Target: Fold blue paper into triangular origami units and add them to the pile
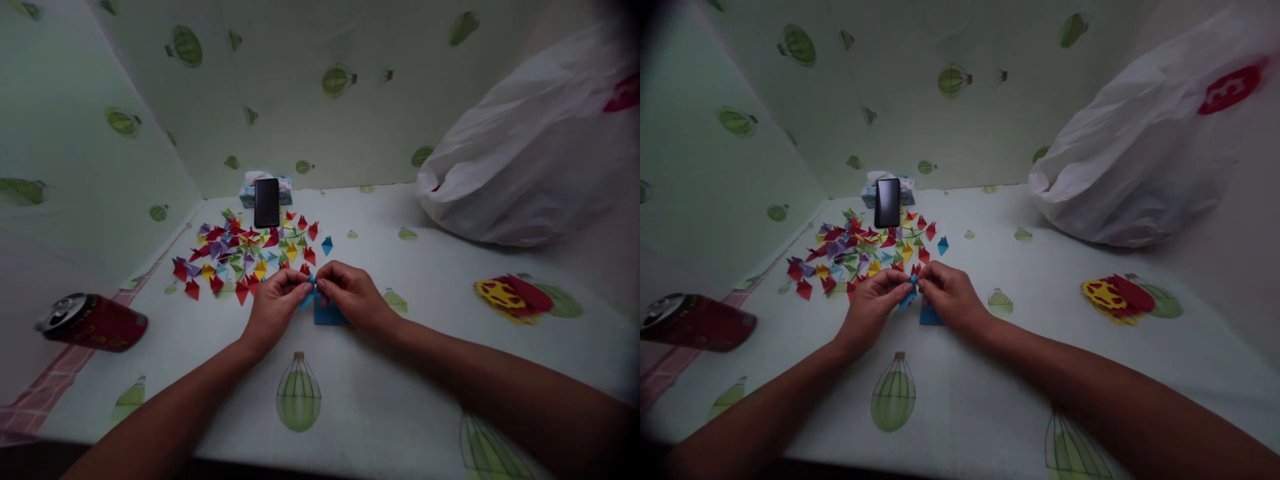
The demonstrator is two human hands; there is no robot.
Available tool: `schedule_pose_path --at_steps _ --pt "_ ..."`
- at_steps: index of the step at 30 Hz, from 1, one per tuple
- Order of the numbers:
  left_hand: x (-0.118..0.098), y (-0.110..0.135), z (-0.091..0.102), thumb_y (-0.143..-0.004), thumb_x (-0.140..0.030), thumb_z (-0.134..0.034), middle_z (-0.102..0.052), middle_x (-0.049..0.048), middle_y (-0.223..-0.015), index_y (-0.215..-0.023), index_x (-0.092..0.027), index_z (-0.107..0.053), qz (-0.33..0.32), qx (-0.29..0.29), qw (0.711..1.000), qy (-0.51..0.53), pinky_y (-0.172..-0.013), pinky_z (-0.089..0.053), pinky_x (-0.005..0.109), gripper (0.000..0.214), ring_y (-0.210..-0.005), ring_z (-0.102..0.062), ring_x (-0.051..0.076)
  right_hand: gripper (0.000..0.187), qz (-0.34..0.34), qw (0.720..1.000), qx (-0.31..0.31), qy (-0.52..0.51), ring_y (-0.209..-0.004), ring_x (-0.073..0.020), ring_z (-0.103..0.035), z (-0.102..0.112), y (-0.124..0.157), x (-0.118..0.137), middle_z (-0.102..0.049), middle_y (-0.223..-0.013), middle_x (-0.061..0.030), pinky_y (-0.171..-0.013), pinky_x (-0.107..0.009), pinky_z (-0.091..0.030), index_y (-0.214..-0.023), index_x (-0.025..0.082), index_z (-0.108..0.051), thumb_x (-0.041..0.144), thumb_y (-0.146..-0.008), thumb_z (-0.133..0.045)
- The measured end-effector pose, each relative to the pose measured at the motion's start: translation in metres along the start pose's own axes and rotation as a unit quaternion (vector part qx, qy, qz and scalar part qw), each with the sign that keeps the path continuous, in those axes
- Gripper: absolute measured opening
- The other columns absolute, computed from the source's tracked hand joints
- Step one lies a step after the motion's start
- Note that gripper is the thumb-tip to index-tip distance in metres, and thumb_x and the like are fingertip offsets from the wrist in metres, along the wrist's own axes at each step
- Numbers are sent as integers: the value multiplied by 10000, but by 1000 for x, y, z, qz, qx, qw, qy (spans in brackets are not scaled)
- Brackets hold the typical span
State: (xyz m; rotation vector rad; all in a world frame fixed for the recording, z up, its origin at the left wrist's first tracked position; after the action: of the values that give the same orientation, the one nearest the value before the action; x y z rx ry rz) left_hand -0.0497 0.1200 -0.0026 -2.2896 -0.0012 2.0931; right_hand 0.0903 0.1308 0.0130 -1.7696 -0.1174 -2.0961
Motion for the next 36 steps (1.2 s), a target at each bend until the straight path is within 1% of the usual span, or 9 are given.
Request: schedule_pose_path --at_steps 5,9,12,16,22,28,31,36 --pt "3 1 0 -700 -312 -868 -691 -8 -776 -841 -159 -719 4 0 1000 11 -687 -475 225 255 -701 -601 101 96 19 999 -6 29 -588 -110 -572 1 1 5 -602 -663 22 -612 -251 -435 -840 175 -620 244 -891 -577" --pt "-1 0 1 -714 -310 -856 -682 -5 -773 -836 -159 -712 -17 -1 1000 -16 -665 -464 224 242 -695 -589 104 170 21 999 -4 33 -614 -115 -569 2 1 6 -608 -658 13 -650 -261 -441 -835 172 -620 289 -934 -547" --pt "-7 0 1 -743 -296 -830 -684 4 -790 -838 -165 -714 -42 -3 998 -50 -669 -471 234 199 -714 -595 117 250 -8 1000 0 -10 -617 -113 -573 2 0 0 -612 -677 4 -652 -262 -449 -812 170 -609 364 -954 -540" --pt "-18 2 0 -799 -273 -777 -675 12 -806 -827 -179 -717 -94 0 990 -107 -685 -474 247 115 -742 -603 131 317 -54 992 27 -110 -590 -94 -567 -3 -2 -9 -624 -712 4 -619 -245 -443 -790 163 -598 455 -910 -618" --pt "-28 5 -3 -848 -262 -743 -673 23 -827 -848 -200 -725 -154 12 972 -174 -684 -474 263 64 -753 -605 144 312 -81 976 52 -195 -558 -84 -560 -8 -2 -11 -608 -644 35 -590 -229 -437 -811 167 -605 442 -808 -752" --pt "-34 7 -6 -862 -247 -728 -674 23 -820 -834 -207 -722 -179 27 964 -195 -689 -469 274 49 -756 -606 149 325 -120 959 58 -252 -536 -73 -578 -12 -2 -16 -630 -658 34 -562 -211 -442 -791 159 -613 429 -771 -793" --pt "-36 7 -6 -871 -248 -726 -677 22 -832 -844 -211 -722 -183 27 962 -203 -705 -471 278 46 -769 -609 151 326 -121 955 59 -263 -521 -65 -572 -12 -2 -17 -632 -664 40 -554 -207 -440 -788 158 -623 414 -736 -816" --pt "-35 7 -5 -879 -250 -723 -677 22 -836 -852 -209 -718 -183 22 959 -214 -714 -474 282 50 -776 -616 155 329 -136 951 60 -270 -533 -70 -570 -13 -1 -17 -627 -653 38 -562 -212 -447 -782 162 -619 408 -723 -829"
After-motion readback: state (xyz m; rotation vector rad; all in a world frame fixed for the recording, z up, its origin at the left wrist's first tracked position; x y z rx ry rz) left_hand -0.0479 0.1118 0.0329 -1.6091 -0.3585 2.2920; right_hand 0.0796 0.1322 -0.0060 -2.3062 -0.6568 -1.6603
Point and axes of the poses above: each hand's wrist, its own y-axis away from the middle knuckle, its own z-axis out of the back of the hand, x = y × z, the point moved 9 cm from there along -y, towards the middle knuckle
